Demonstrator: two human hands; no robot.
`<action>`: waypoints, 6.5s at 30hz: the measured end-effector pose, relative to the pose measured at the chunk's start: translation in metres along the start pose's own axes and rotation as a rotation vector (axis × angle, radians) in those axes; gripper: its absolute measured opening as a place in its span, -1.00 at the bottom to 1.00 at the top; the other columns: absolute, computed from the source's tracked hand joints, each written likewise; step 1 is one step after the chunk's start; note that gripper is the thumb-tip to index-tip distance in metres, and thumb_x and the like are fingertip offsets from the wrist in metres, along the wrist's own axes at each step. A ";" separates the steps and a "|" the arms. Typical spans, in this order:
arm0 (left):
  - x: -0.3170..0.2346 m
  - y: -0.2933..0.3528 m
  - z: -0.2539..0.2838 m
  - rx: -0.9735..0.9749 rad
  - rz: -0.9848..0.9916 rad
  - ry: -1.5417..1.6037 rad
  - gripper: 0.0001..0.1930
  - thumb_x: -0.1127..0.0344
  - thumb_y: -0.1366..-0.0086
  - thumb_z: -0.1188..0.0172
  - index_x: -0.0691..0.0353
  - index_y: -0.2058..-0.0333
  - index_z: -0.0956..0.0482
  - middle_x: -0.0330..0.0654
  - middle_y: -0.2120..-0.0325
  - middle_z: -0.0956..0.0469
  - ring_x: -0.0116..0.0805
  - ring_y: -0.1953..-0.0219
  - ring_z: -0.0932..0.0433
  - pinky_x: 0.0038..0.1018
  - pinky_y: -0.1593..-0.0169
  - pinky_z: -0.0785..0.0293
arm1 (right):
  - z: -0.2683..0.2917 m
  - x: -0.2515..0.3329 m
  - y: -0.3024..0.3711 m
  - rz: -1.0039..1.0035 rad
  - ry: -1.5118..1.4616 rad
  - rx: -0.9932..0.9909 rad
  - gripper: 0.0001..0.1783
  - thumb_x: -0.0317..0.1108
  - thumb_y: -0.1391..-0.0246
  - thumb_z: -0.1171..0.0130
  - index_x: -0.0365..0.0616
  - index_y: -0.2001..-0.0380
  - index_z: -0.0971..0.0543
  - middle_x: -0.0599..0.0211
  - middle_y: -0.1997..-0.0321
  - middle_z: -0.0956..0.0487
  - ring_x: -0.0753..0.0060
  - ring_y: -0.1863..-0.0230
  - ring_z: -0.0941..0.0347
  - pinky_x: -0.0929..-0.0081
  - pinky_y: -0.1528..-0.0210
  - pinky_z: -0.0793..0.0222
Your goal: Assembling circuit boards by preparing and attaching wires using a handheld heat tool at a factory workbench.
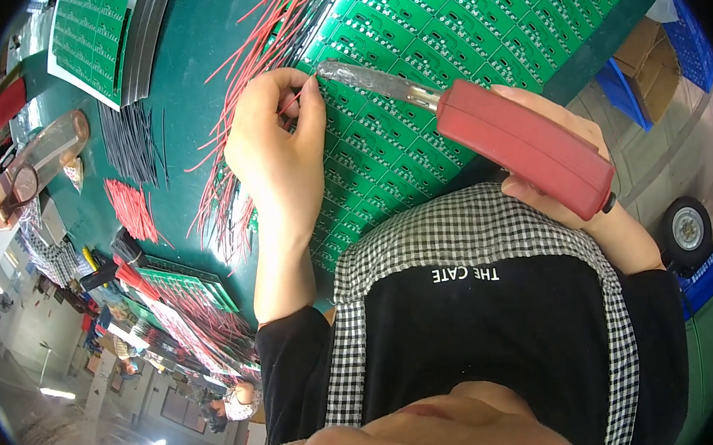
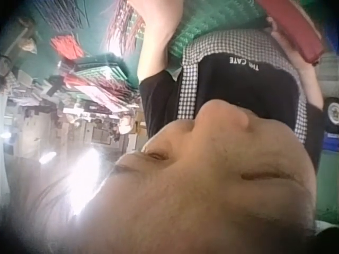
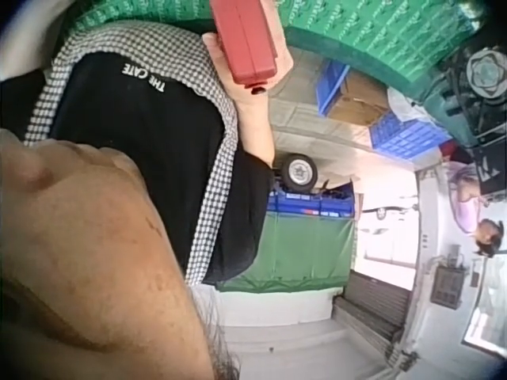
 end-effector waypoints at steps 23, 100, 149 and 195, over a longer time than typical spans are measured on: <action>0.088 0.035 0.127 -0.347 0.036 -0.539 -0.89 0.38 0.05 -0.09 0.26 0.51 -0.47 -0.09 0.59 -0.45 -0.13 0.46 -0.43 -0.28 0.37 -0.32 | -0.004 -0.034 0.025 -0.160 -0.531 -0.176 -0.47 -0.16 0.05 -0.03 -0.30 0.07 -0.27 0.13 0.13 -0.40 0.63 0.58 -0.20 0.71 0.57 -0.11; -0.079 0.069 -0.077 1.036 0.437 1.272 -0.83 0.45 -0.10 -0.08 0.46 0.35 -0.42 0.02 0.48 -0.52 -0.29 0.44 -0.56 -0.56 0.35 -0.51 | -0.019 0.010 -0.014 -0.126 -0.715 -0.067 -0.67 -0.48 0.21 -0.15 -0.21 0.26 -0.44 0.48 0.47 -0.49 0.70 0.44 -0.37 0.67 0.34 -0.31; -0.097 0.056 -0.083 0.952 0.298 1.316 -0.77 0.65 -0.03 -0.05 0.35 0.37 -0.19 0.02 0.57 -0.50 -0.27 0.50 -0.53 -0.48 0.40 -0.51 | -0.019 -0.002 0.001 -0.294 -0.677 0.016 -0.69 -0.49 0.15 -0.13 -0.17 0.25 -0.37 0.45 0.46 -0.45 0.69 0.39 -0.38 0.69 0.39 -0.29; -0.047 -0.004 -0.012 -0.086 -0.686 -0.352 -0.85 0.45 0.06 -0.11 0.31 0.43 -0.47 -0.26 0.56 -0.35 -0.47 0.50 -0.39 -0.65 0.60 -0.34 | -0.012 -0.032 0.002 -0.391 -0.720 -0.121 -0.27 -0.43 0.24 -0.25 -0.34 -0.03 -0.18 0.36 0.33 -0.44 0.67 0.43 -0.31 0.73 0.38 -0.24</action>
Point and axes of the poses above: each hand's wrist, its own y-axis away from the middle knuckle, its own z-axis out of the back of the hand, x = y × z, the point moved 10 cm from there along -y, towards the middle knuckle
